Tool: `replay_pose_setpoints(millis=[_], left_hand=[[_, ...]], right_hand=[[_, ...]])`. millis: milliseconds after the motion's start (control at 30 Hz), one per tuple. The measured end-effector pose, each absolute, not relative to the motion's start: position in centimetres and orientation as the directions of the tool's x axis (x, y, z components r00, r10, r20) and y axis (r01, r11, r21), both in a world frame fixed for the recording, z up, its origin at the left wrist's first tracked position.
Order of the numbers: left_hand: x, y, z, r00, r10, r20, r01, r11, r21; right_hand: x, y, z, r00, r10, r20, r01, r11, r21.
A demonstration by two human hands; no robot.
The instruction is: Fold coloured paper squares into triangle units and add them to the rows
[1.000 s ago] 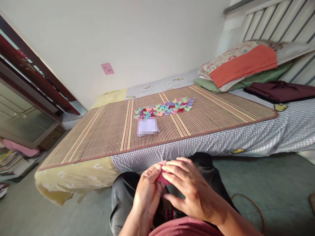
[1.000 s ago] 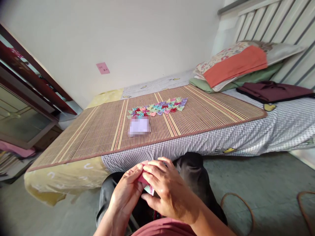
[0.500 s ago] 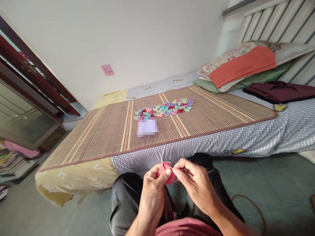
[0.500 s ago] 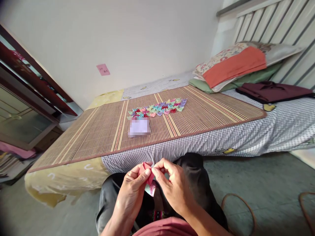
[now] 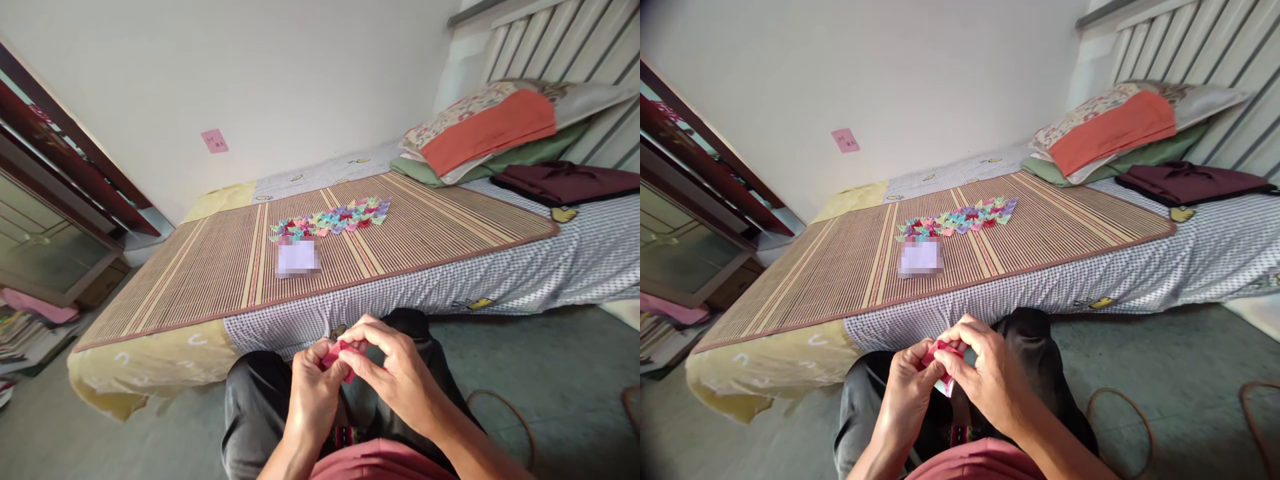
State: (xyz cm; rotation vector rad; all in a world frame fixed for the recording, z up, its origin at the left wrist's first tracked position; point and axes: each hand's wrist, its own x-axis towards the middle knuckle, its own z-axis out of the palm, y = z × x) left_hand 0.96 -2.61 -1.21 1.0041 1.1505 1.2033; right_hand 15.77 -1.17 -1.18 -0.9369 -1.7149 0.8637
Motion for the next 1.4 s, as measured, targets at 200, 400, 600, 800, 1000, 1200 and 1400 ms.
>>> replay_pose_setpoints(millis=[200,400,600,800,1000,1200,1400], left_hand=[[0.9,-2.8,-0.4,-0.002,0.997,-0.083,-0.065,0.083,0.994],[-0.3,-2.7,-0.1,0.127,0.982,-0.139,-0.129,0.156,0.979],[-0.1,-2.8,-0.3,0.025,0.994,-0.105,-0.227,0.108,0.968],[-0.2,-2.8,-0.4,0.022,0.993,-0.116,-0.216,0.118,0.969],[-0.2,-2.6,-0.1,0.018,0.992,-0.125,-0.166,0.126,0.978],[0.0,-2.9,-0.1,-0.016,1.000,0.000,0.004,0.000,1.000],[0.9,-3.0,0.4,0.014,1.000,-0.012,0.019,0.011,1.000]], right_hand=[[15.5,-1.0,-0.9,-0.195,0.884,0.426,0.190,0.460,-0.867],[16.5,-0.5,-0.1,-0.274,0.918,0.288,0.050,0.313,-0.948],[16.7,-0.6,-0.4,-0.283,0.935,0.216,-0.014,0.221,-0.975],[16.6,-1.2,-0.4,-0.230,0.927,0.298,0.135,0.333,-0.933],[16.4,-1.3,-0.5,-0.208,0.883,0.421,0.227,0.462,-0.857],[16.4,-1.2,-0.2,-0.266,0.871,0.413,0.194,0.468,-0.862],[16.2,-1.2,0.2,-0.200,0.903,0.381,0.172,0.415,-0.893]])
